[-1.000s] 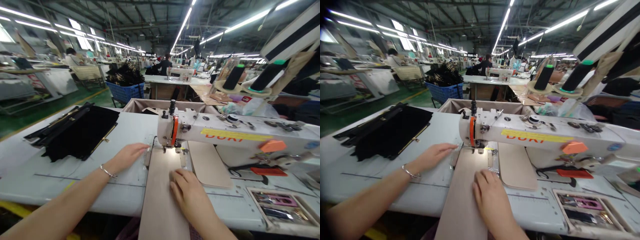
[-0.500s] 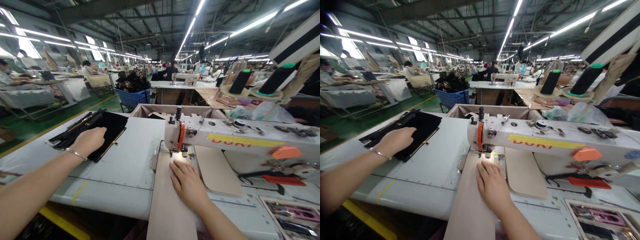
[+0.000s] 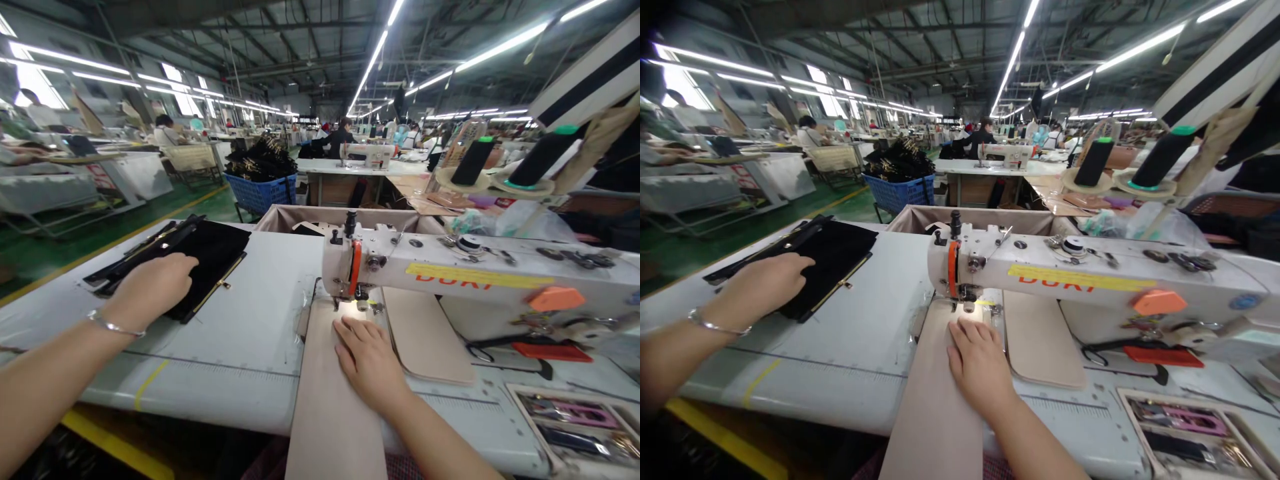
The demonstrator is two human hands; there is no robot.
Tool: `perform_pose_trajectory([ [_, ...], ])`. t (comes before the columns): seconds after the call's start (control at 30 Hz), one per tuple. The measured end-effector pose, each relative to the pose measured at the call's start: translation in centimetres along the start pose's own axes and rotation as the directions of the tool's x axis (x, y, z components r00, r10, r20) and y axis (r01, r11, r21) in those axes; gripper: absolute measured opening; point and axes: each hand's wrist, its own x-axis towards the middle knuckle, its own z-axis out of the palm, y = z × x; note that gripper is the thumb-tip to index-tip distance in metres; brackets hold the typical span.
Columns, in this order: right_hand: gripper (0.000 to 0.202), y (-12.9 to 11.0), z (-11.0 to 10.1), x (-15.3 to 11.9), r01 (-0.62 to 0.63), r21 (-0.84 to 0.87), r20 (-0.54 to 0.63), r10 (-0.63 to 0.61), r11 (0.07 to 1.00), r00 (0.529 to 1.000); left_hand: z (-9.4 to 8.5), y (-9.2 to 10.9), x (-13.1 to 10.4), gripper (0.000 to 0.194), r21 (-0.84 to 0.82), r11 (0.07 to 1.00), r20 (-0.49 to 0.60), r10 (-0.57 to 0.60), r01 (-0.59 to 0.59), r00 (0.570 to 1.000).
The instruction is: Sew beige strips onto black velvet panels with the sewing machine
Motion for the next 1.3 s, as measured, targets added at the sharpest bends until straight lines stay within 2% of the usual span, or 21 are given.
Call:
perform_pose_trajectory([
  [0.07,0.041,0.0,-0.2,0.4,-0.006,-0.015,0.018,0.007,1.000,1.000,-1.1,1.7,-0.7,0.039,0.041,0.997,-0.013,0.062,-0.062,0.998],
  [0.13,0.040,0.1,-0.3,0.9,-0.010,-0.034,0.030,0.011,0.999,1.000,-1.1,4.4,-1.9,0.035,-0.072,0.985,0.079,0.163,-0.157,0.984],
  [0.2,0.041,0.3,-0.2,1.2,-0.015,-0.043,0.017,0.016,0.999,1.000,0.0,7.2,-3.0,0.031,-0.328,0.915,0.254,0.324,-0.234,0.911],
  [0.23,0.042,0.3,-0.1,1.3,-0.012,-0.041,0.005,0.012,0.999,1.000,1.0,8.3,-3.2,0.033,-0.424,0.872,0.281,0.383,-0.244,0.880],
  [0.27,0.042,0.4,0.1,1.3,-0.006,-0.036,-0.008,0.006,0.999,1.000,2.2,9.1,-3.0,0.037,-0.469,0.848,0.264,0.402,-0.247,0.877],
  [0.3,0.043,0.4,0.2,1.3,0.004,-0.029,-0.020,-0.004,1.000,1.000,3.5,9.5,-2.6,0.041,-0.458,0.855,0.213,0.371,-0.243,0.904],
  [0.37,0.043,0.6,0.4,1.2,0.021,-0.020,-0.037,-0.022,1.000,0.999,6.1,9.6,-0.9,0.047,-0.343,0.920,0.086,0.232,-0.190,0.969],
  [0.43,0.042,0.7,0.5,1.2,0.029,-0.012,-0.043,-0.030,1.000,0.999,8.1,9.1,1.1,0.053,-0.247,0.962,0.052,0.130,-0.114,0.990],
  [0.5,0.042,0.8,0.5,1.1,0.033,0.001,-0.042,-0.033,0.999,0.999,9.0,8.5,2.7,0.049,-0.238,0.968,0.087,0.105,-0.082,0.991],
  [0.6,0.042,0.8,0.3,1.2,0.034,0.017,-0.047,-0.033,0.999,0.998,7.9,8.0,3.7,0.042,-0.284,0.950,0.137,0.170,-0.125,0.976],
  [0.7,0.042,0.8,0.3,1.2,0.027,0.028,-0.054,-0.025,0.999,0.998,4.7,8.5,3.1,0.042,-0.485,0.858,0.214,0.307,-0.172,0.927],
  [0.77,0.041,0.7,0.2,1.1,0.022,0.033,-0.048,-0.020,0.999,0.999,2.7,9.7,2.4,0.043,-0.648,0.753,0.248,0.347,-0.112,0.905],
  [0.83,0.041,0.5,0.2,1.2,0.019,0.036,-0.041,-0.018,0.999,0.999,1.8,11.8,1.6,0.043,-0.754,0.656,0.284,0.378,-0.038,0.881],
  [0.93,0.041,0.4,0.1,1.2,0.016,0.038,-0.038,-0.014,0.999,0.999,2.8,16.2,0.9,0.035,-0.812,0.582,0.296,0.475,-0.044,0.828],
  [0.97,0.041,0.4,0.1,1.2,0.011,0.039,-0.037,-0.010,0.999,0.999,3.6,17.7,0.7,0.030,-0.812,0.580,0.278,0.478,-0.062,0.833],
  [1.07,0.042,0.4,0.0,1.3,-0.002,0.044,-0.027,0.004,0.999,1.000,6.0,21.1,0.7,0.019,-0.785,0.613,0.212,0.399,-0.087,0.892],
  [1.17,0.040,0.4,-0.2,1.3,0.003,0.046,-0.011,-0.003,0.999,1.000,7.1,22.3,1.3,0.014,-0.758,0.644,0.194,0.374,-0.104,0.907],
  [1.3,0.044,0.4,-0.3,1.4,-0.019,0.049,0.011,0.019,0.999,1.000,7.0,22.3,2.0,0.014,-0.748,0.651,0.213,0.417,-0.126,0.884],
])
